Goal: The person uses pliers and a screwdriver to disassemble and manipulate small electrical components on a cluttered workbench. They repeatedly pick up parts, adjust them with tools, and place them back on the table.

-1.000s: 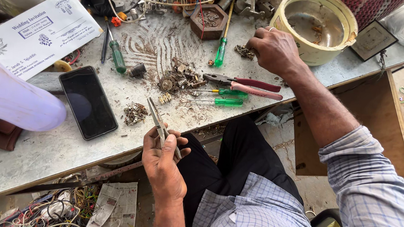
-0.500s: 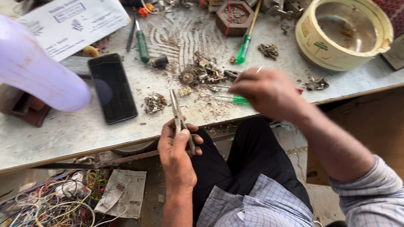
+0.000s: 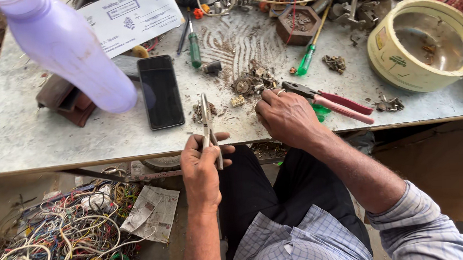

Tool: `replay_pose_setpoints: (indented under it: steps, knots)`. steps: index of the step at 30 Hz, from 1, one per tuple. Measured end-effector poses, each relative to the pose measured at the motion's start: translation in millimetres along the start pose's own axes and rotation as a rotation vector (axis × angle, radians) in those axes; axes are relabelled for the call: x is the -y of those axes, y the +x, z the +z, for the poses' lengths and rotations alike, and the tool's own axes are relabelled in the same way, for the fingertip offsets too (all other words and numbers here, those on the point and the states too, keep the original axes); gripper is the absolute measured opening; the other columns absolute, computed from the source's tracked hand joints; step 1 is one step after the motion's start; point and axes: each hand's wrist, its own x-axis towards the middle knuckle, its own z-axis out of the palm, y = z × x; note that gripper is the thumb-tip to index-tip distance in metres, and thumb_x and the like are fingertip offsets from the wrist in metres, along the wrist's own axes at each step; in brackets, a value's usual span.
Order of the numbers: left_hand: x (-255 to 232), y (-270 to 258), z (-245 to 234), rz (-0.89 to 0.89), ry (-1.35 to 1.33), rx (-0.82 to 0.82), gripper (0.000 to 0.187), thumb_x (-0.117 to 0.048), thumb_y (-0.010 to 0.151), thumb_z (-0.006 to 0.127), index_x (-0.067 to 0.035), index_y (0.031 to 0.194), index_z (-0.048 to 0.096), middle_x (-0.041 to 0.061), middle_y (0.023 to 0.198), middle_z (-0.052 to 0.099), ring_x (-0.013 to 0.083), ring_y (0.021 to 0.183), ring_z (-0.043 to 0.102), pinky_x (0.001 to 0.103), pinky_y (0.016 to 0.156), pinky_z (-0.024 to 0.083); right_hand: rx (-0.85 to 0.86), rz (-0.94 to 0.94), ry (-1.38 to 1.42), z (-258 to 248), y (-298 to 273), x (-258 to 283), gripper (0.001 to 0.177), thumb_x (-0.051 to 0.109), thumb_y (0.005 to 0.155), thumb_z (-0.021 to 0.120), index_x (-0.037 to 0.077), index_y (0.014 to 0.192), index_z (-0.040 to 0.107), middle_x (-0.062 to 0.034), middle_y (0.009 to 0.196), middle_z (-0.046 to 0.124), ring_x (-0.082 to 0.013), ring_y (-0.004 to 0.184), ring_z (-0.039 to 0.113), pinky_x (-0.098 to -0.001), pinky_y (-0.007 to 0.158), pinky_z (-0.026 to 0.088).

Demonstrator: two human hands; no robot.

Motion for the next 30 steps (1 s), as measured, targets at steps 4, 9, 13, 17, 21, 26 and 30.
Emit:
replay_pose_setpoints:
  steps: [4, 9, 13, 17, 21, 26, 30]
  knots:
    - [-11, 0, -11, 0.044, 0.055, -0.04, 0.011, -0.004, 0.087, 0.05, -0.004, 0.091, 0.06, 0.016, 0.103, 0.077, 0.017, 0.078, 0.073, 0.028, 0.061, 0.057, -0.096, -0.062, 0.09, 6, 19, 17, 0.017, 0.021, 0.093, 0.066, 0.005, 0.087, 0.066, -0.0098, 0.086, 0.061, -0.0284, 0.077, 0.063, -0.0438, 0.067, 0.052]
    - [-20, -3, -14, 0.056, 0.064, -0.03, 0.01, -0.003, 0.085, 0.051, -0.004, 0.089, 0.06, 0.016, 0.102, 0.078, 0.0168, 0.077, 0.074, 0.029, 0.061, 0.057, -0.232, -0.052, 0.308, 12, 47, 34, 0.013, 0.017, 0.102, 0.063, 0.007, 0.103, 0.072, -0.0088, 0.088, 0.062, -0.0257, 0.075, 0.064, -0.0415, 0.062, 0.052]
    - [-22, -3, -15, 0.057, 0.094, 0.009, 0.009, -0.004, 0.086, 0.051, -0.004, 0.089, 0.06, 0.016, 0.101, 0.078, 0.0169, 0.076, 0.074, 0.029, 0.061, 0.057, -0.457, -0.008, 0.423, 3, 38, 34, 0.01, 0.013, 0.099, 0.069, 0.008, 0.106, 0.074, -0.0079, 0.094, 0.065, -0.0262, 0.081, 0.067, -0.0406, 0.068, 0.053]
    - [-18, 1, -17, -0.006, 0.136, 0.022, 0.007, -0.006, 0.085, 0.052, -0.004, 0.086, 0.059, 0.014, 0.1, 0.079, 0.0169, 0.076, 0.075, 0.028, 0.061, 0.056, -0.446, 0.03, 0.495, 0, 19, 38, 0.01, 0.007, 0.096, 0.072, 0.007, 0.106, 0.075, -0.0076, 0.092, 0.067, -0.0246, 0.077, 0.069, -0.0382, 0.066, 0.054]
    - [-13, 3, -12, -0.066, 0.111, 0.071, 0.009, -0.006, 0.083, 0.053, -0.004, 0.086, 0.061, 0.015, 0.098, 0.079, 0.0172, 0.076, 0.075, 0.03, 0.06, 0.057, -0.398, 0.071, 0.755, 5, 14, 43, 0.014, 0.002, 0.095, 0.071, 0.004, 0.109, 0.073, -0.0063, 0.096, 0.073, -0.0168, 0.077, 0.072, -0.0297, 0.064, 0.058]
    - [-8, 0, -9, -0.095, 0.084, 0.137, 0.012, -0.009, 0.082, 0.053, -0.004, 0.088, 0.062, 0.015, 0.097, 0.079, 0.0184, 0.076, 0.075, 0.032, 0.062, 0.057, -0.436, 0.147, 1.037, 20, 12, 52, 0.02, 0.006, 0.099, 0.069, 0.002, 0.119, 0.069, -0.0092, 0.106, 0.077, -0.0156, 0.092, 0.074, -0.0288, 0.079, 0.063]
    - [-8, 0, -9, -0.175, -0.076, 0.217, 0.018, -0.011, 0.082, 0.053, -0.004, 0.096, 0.062, 0.016, 0.099, 0.078, 0.0206, 0.077, 0.075, 0.034, 0.064, 0.059, -0.291, 0.465, 1.848, 24, 19, 58, 0.033, 0.019, 0.109, 0.057, -0.003, 0.134, 0.063, -0.0194, 0.121, 0.069, -0.0245, 0.107, 0.069, -0.0328, 0.09, 0.063]
